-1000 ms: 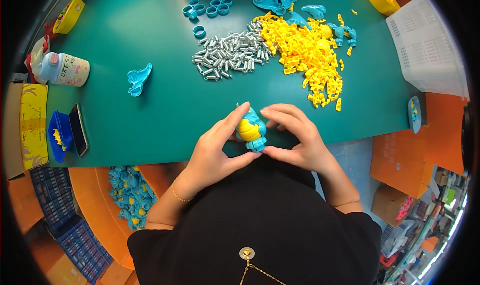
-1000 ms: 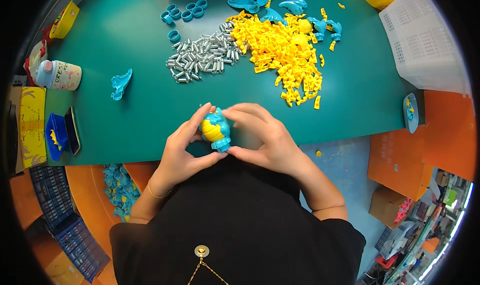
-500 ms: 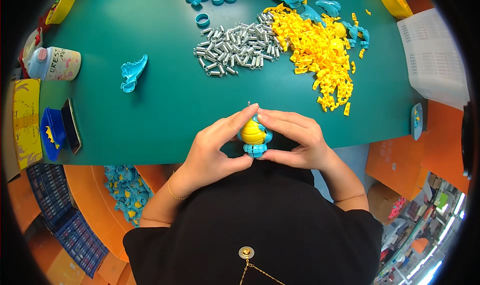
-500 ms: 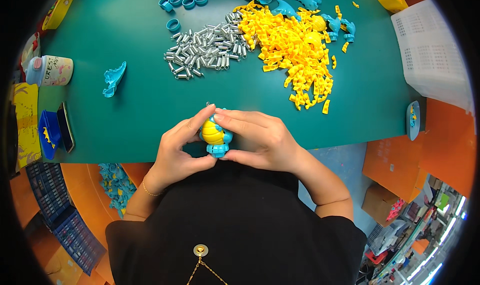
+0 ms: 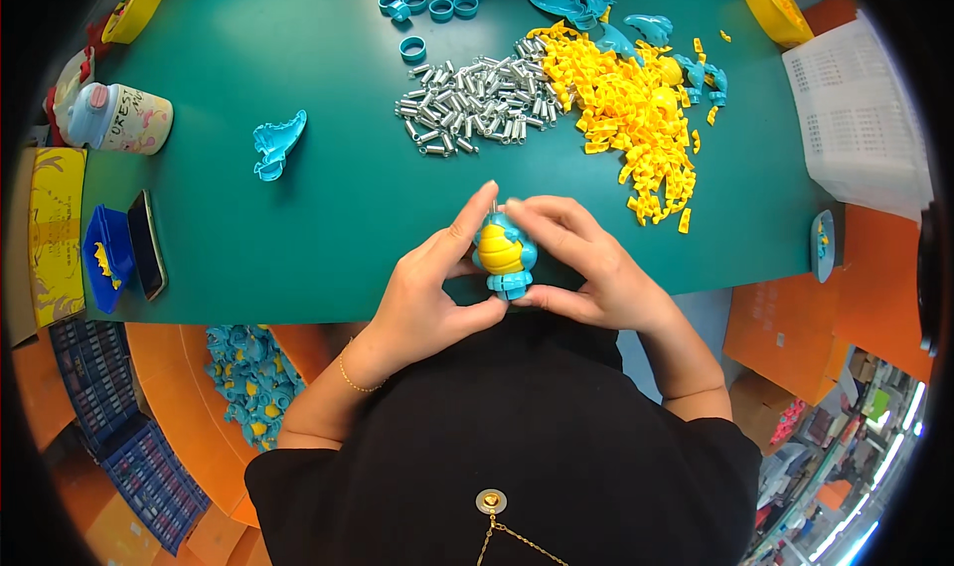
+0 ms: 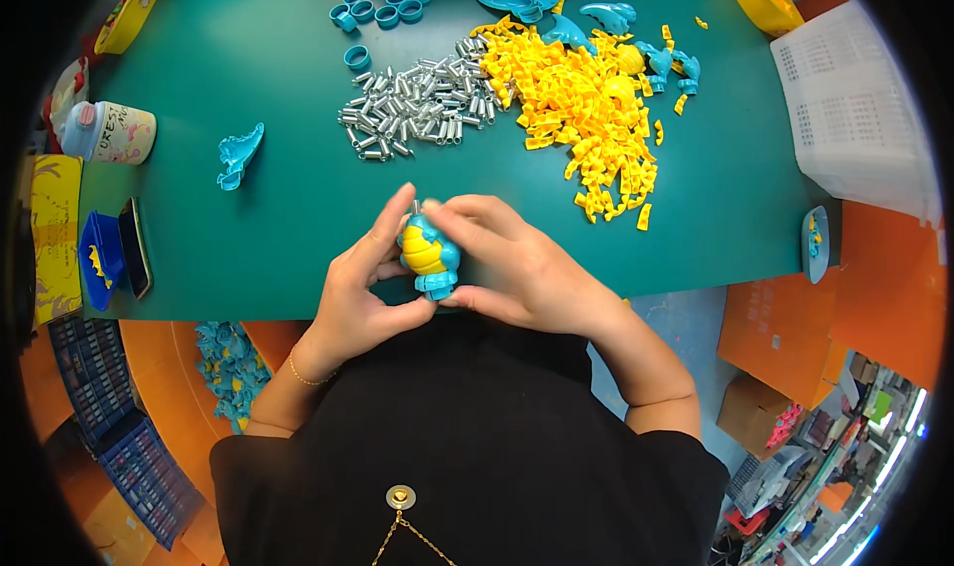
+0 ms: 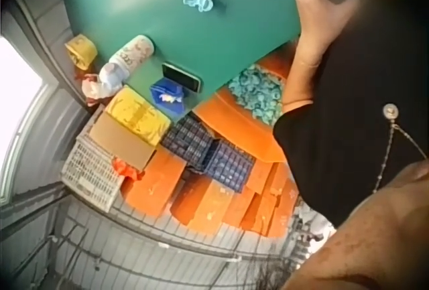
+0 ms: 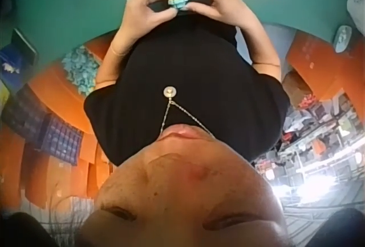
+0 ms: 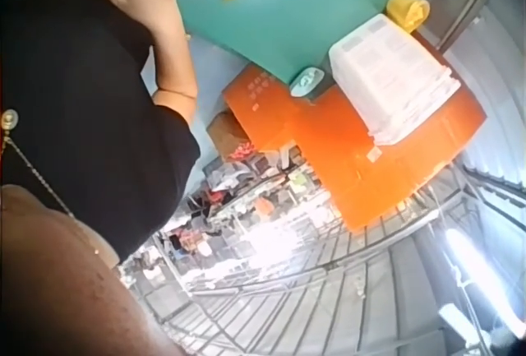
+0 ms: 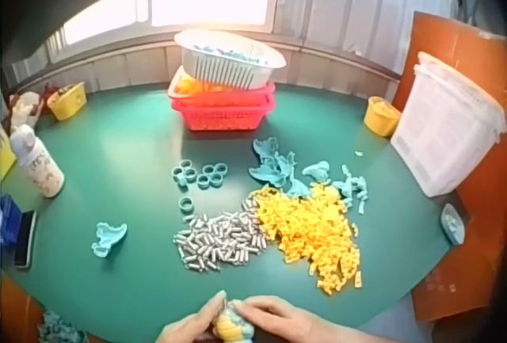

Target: Assemble small plastic toy components by fitting together blue and yellow parts and inserting internal pieces.

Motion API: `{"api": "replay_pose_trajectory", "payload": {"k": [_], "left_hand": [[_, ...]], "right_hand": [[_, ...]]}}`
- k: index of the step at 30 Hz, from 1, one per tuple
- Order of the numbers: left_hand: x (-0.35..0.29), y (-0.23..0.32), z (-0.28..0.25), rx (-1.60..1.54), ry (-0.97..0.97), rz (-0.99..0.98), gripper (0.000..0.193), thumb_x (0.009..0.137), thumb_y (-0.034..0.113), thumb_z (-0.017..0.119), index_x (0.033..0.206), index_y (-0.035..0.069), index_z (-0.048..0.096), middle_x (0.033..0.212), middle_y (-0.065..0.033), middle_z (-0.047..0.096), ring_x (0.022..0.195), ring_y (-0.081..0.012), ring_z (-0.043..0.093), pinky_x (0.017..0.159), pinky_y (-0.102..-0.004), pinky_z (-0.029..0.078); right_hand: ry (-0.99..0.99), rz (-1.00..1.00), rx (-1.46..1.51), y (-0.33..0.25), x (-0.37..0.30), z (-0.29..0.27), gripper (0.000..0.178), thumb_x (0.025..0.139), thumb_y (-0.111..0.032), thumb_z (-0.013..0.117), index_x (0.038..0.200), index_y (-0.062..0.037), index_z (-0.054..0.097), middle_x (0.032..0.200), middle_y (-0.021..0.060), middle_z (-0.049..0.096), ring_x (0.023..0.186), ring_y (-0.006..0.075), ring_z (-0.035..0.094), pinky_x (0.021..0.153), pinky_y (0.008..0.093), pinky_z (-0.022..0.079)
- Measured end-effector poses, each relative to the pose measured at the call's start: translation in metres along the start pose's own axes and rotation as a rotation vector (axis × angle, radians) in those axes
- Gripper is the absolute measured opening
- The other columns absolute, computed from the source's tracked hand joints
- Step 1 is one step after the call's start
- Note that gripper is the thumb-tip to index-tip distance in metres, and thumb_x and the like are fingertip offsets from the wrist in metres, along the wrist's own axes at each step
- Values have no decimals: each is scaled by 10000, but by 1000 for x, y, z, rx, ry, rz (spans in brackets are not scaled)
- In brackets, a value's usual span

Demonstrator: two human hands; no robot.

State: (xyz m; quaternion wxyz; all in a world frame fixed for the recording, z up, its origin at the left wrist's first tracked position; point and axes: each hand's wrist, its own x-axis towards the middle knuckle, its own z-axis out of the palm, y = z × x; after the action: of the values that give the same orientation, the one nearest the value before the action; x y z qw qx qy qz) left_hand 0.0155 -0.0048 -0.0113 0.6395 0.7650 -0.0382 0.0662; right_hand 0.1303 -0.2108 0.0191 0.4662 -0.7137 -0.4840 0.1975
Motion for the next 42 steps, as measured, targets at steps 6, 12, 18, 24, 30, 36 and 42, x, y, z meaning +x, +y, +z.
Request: {"api": "replay_pose_trajectory", "payload": {"k": [6, 12, 18, 24, 30, 36, 42], "left_hand": [[-2, 10, -6, -369, 8, -169, 949, 803, 16, 826, 1615, 41, 336, 1382, -154, 614, 1207, -219, 653, 1006, -394, 577], [-11, 2, -10, -340, 13, -125, 1069, 690, 94, 973, 1574, 5, 378, 1255, -90, 618, 1136, -184, 645, 997, -353, 538], [-12, 8, -5, -204, 68, -15, 720, 612, 165, 1012, 1237, 55, 673, 1161, -65, 624, 1179, -176, 575, 992, -328, 503], [-16, 12, -1, -237, 0, 88, 661, 699, 155, 959, 1284, 23, 683, 1307, -159, 698, 1180, -273, 670, 1021, -377, 527], [-15, 13, -2, -167, -30, 158, 643, 735, 116, 936, 1309, -4, 672, 1293, -182, 697, 1195, -270, 675, 1012, -360, 534], [-6, 13, 5, -94, 153, -99, 645, 693, 122, 956, 1277, 36, 696, 1122, -107, 737, 944, -174, 699, 855, -313, 566], [4, 24, 1, 405, -25, 240, 646, 717, 114, 923, 1308, 36, 675, 1252, -134, 725, 1021, -282, 692, 866, -367, 572]], "right_hand": [[286, -50, 175, 13, -25, 30, 532, 923, -29, 751, 1416, 37, 560, 1477, 261, 548, 1340, 333, 588, 1081, 409, 521], [218, -113, 73, 4, -31, 20, 602, 872, 11, 706, 1452, 36, 544, 1466, 255, 553, 1348, 338, 574, 1119, 421, 482], [262, -2, 413, -19, -34, 28, 659, 807, -69, 872, 1389, 56, 590, 1471, 242, 565, 1333, 328, 599, 1100, 412, 495], [269, -122, 196, -15, -34, 23, 651, 778, -99, 904, 1355, 23, 629, 1334, 201, 684, 1242, 314, 665, 1050, 405, 518], [229, -113, 376, -1, -38, 25, 629, 790, -62, 882, 1367, -15, 635, 1345, 187, 668, 1207, 298, 659, 1019, 402, 517], [333, 50, 281, -15, -31, 24, 590, 840, -91, 833, 1387, -19, 624, 1419, 185, 584, 1301, 305, 585, 1076, 407, 473], [288, 14, 190, -4, -28, 30, 434, 904, -52, 770, 1330, -28, 686, 1382, 194, 646, 1239, 310, 646, 1040, 390, 512]]}}
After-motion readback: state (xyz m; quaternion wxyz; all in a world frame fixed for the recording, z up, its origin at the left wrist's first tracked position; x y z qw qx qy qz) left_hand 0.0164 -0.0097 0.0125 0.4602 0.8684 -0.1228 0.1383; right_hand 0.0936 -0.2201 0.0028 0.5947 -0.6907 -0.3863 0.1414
